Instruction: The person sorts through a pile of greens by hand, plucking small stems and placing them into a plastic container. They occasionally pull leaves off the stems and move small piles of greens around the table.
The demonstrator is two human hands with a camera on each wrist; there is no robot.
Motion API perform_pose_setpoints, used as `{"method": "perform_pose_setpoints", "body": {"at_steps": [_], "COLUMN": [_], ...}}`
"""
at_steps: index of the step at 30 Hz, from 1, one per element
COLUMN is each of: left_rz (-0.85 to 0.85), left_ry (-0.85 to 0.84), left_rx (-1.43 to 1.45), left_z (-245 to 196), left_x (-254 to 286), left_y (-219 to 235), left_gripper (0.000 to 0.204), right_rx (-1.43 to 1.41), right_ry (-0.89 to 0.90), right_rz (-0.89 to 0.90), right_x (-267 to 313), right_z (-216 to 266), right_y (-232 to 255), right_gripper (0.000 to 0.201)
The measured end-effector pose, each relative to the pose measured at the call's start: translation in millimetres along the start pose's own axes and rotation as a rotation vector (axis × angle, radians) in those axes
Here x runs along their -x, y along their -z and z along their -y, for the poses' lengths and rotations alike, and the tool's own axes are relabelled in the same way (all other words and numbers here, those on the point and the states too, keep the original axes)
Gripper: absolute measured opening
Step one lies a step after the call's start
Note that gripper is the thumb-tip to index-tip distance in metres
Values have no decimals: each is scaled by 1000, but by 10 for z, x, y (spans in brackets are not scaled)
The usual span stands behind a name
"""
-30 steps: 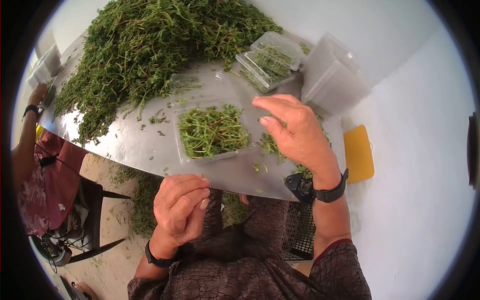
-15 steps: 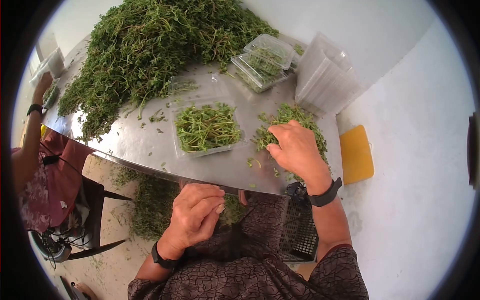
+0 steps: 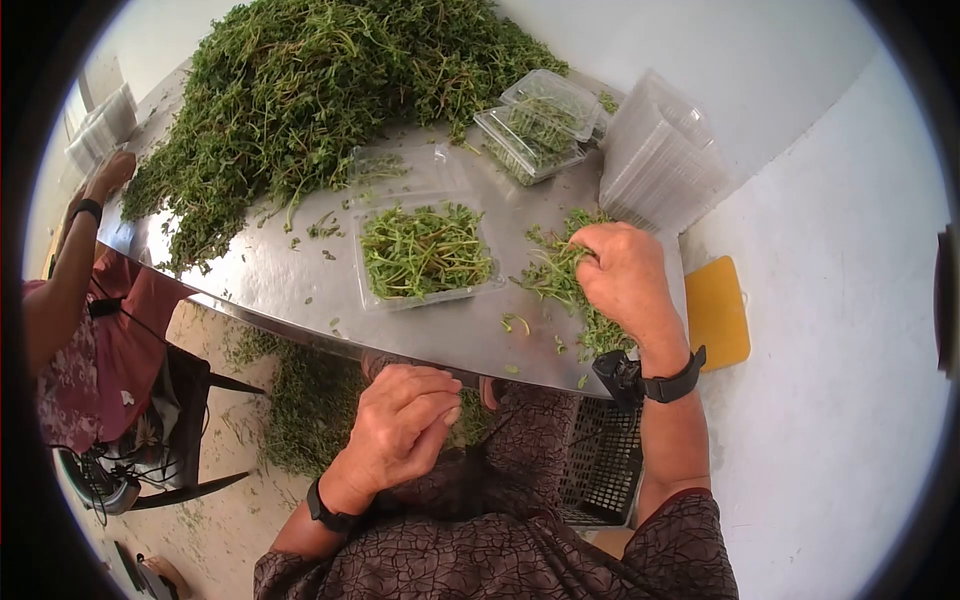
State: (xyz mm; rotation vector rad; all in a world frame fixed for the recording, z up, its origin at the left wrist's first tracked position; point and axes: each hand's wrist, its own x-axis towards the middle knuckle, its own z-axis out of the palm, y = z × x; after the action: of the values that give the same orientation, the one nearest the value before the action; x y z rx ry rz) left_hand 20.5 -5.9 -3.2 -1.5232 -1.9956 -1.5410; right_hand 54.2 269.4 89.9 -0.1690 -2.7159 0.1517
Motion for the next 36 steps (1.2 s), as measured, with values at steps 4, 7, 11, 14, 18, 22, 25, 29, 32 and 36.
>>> {"method": "perform_pose_setpoints", "body": {"at_steps": [4,7,11,14,18,22,25,29,32,36], "left_rz": [7,8,4,6,8,2,33,103,57,1], "left_ry": [3,15,22,6,-8,-6,49,356,553,602], "left_rx": [3,-4,10,22,26,36,112,550,767,839], "left_z": [2,11,38,43,29,33,24,-60,-122,-132], "left_x": [-2,16,14,-32,-83,-88,-105,-215,-288,-269], "left_y": [9,32,11,5,21,28,87,294,347,313], "left_gripper": [19,18,20,20,18,16,12,12,18,20], "right_rx": [-134,-130,-163,-104,49,6,-152,-482,-730,-844], "right_ry": [-31,-38,-85,-6,67,72,143,-211,-351,-402], "right_rz": [98,192,318,309,291,267,48,31,8,-97], "right_x": [38,37,6,10,-3,-23,-72,-157,-185,-223], "right_z": [17,92,196,230,227,178,138,116,211,236], "right_y": [-111,-72,-39,-135,-272,-338,-287,-29,131,137], "right_gripper": [23,28,34,34,26,21,14,13,12,13]}}
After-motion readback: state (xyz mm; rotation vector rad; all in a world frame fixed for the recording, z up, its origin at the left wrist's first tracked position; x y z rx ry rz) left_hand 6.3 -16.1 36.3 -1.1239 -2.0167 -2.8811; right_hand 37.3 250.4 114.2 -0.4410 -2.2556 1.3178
